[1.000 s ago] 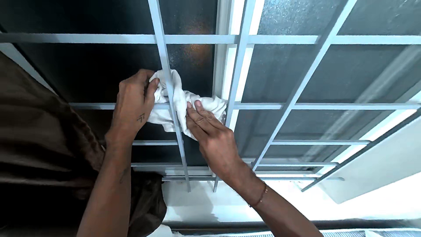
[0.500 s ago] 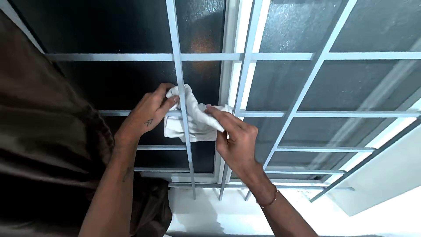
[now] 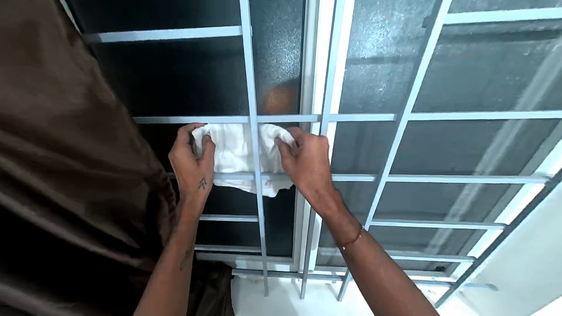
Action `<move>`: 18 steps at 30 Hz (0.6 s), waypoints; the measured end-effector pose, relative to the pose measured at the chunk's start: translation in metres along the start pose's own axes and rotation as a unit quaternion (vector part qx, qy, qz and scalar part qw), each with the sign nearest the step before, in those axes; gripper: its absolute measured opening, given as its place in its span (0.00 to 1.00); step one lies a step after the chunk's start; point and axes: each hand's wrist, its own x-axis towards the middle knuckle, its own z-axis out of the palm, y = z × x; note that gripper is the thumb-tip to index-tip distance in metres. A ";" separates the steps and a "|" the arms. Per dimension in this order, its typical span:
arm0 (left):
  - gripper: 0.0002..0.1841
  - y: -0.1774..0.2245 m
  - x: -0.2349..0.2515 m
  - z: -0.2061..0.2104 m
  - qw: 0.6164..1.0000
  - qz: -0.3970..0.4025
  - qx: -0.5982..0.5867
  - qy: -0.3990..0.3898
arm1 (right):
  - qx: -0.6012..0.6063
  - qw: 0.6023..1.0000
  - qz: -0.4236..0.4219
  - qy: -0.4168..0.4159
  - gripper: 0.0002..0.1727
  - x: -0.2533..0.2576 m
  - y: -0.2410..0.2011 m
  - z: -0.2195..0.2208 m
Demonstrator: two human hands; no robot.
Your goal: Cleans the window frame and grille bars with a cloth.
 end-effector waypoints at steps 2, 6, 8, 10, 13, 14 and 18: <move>0.16 0.003 0.000 -0.003 1.000 -0.013 -0.001 0.001 | -0.080 0.996 -0.015 -0.045 0.11 0.001 -0.007 -0.005; 0.15 0.011 -0.002 -0.009 1.000 -0.008 -0.023 0.010 | -0.076 0.994 -0.079 0.004 0.21 0.018 -0.016 -0.015; 0.15 0.012 0.002 -0.009 1.000 0.023 -0.016 0.005 | -0.026 0.992 -0.105 0.060 0.21 0.047 -0.016 -0.010; 0.16 0.011 0.003 -0.006 0.999 0.042 -0.007 0.003 | 0.006 0.994 -0.096 0.054 0.20 0.076 -0.012 -0.005; 0.19 0.009 0.001 -0.002 0.997 0.071 0.009 0.023 | 0.069 0.994 -0.056 -0.057 0.13 0.112 -0.005 0.000; 0.20 0.010 0.001 -0.001 0.997 0.075 0.011 0.030 | 0.093 0.989 -0.043 -0.102 0.10 0.124 -0.003 0.003; 0.23 0.022 0.003 0.007 0.998 0.052 0.021 0.019 | 0.137 0.948 -0.010 -0.286 0.10 0.153 -0.004 0.021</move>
